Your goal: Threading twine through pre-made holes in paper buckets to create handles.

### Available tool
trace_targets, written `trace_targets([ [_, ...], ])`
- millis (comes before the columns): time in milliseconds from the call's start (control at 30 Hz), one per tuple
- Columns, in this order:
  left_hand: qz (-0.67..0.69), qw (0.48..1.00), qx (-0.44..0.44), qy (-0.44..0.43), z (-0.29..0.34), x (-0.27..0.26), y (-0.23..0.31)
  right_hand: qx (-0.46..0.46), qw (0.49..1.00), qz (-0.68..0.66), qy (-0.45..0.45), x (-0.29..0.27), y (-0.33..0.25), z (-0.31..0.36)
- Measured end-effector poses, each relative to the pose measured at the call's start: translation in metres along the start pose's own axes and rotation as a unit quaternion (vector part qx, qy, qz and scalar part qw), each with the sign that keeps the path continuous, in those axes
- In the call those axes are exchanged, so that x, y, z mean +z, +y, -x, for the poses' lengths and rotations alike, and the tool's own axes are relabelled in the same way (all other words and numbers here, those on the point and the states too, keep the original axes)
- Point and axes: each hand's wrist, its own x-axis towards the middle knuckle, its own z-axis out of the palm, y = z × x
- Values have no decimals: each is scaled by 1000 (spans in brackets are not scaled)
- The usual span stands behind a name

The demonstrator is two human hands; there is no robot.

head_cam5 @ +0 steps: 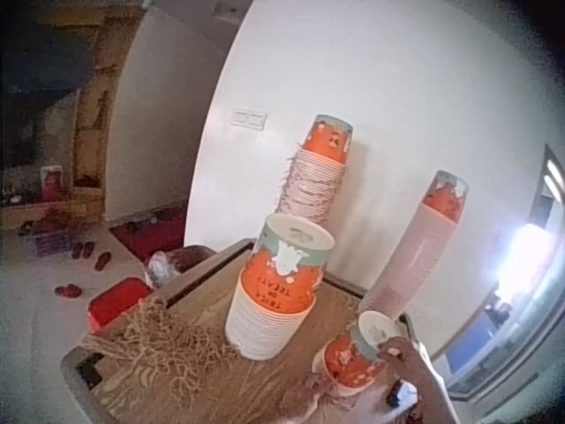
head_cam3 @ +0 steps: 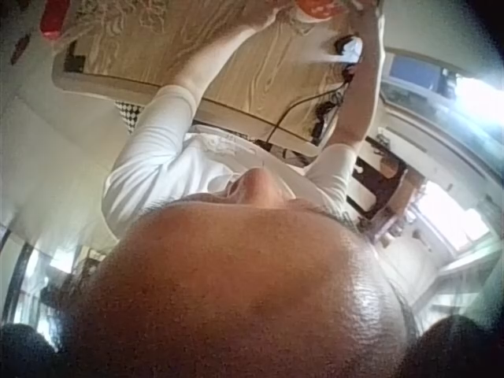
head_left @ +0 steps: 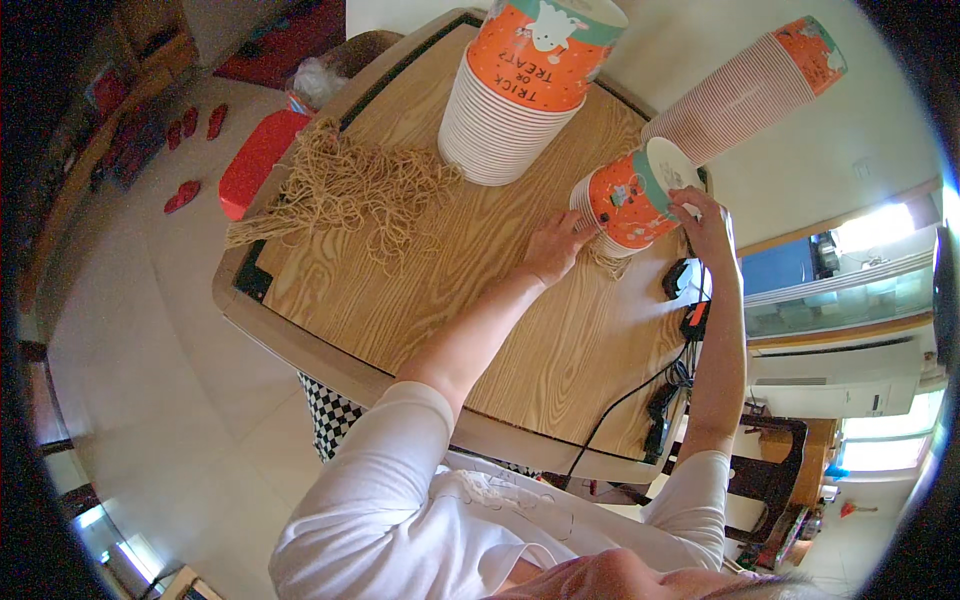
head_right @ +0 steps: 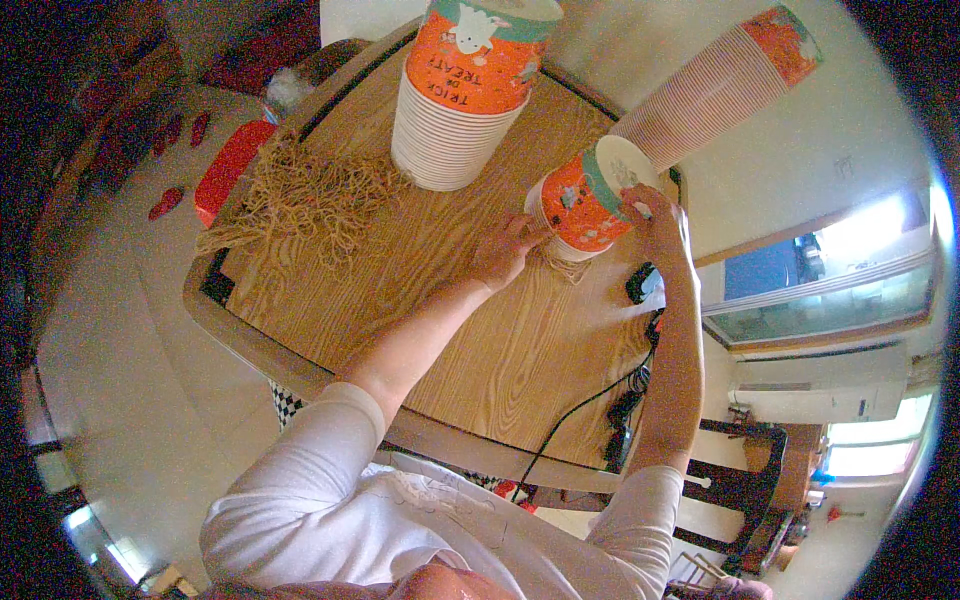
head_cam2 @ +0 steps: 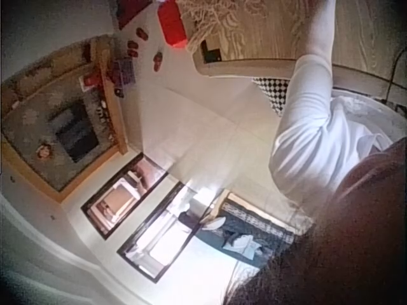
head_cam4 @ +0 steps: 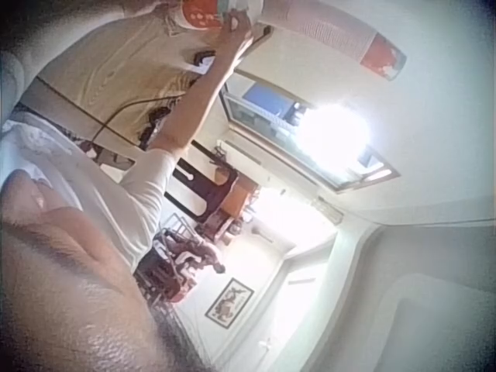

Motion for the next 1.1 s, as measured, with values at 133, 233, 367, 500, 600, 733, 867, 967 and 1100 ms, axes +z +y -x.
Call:
trace_targets([
  [133, -28, 999, 30, 20, 0, 1, -4, -11, 1000, -1, -1, -1, -1, -1],
  [233, -12, 1000, 15, -16, 0, 0, 1, -21, 1000, -6, 9, 1, 7, 2],
  [367, 12, 1000, 8, -24, 2, -3, 3, 5, 1000, -6, -17, -5, -8, 3],
  [500, -16, 999, 13, -24, 2, -1, 0, -17, 1000, 24, -2, -5, -1, 3],
  [600, -13, 1000, 24, 5, 2, 0, -1, -27, 1000, -1, -12, -5, 4, 1],
  [733, 7, 999, 35, 1, 0, -1, 2, -6, 1000, -19, -13, -6, 6, 4],
  [867, -7, 997, 65, 30, 1, 3, -4, -35, 999, -2, 12, -2, 6, 3],
  [967, -5, 999, 54, 1, 1, 4, -3, -22, 1000, -2, 5, -5, 4, 4],
  [1100, -15, 999, 46, -6, 2, 2, -1, -8, 1000, -4, -9, -9, -7, 4],
])
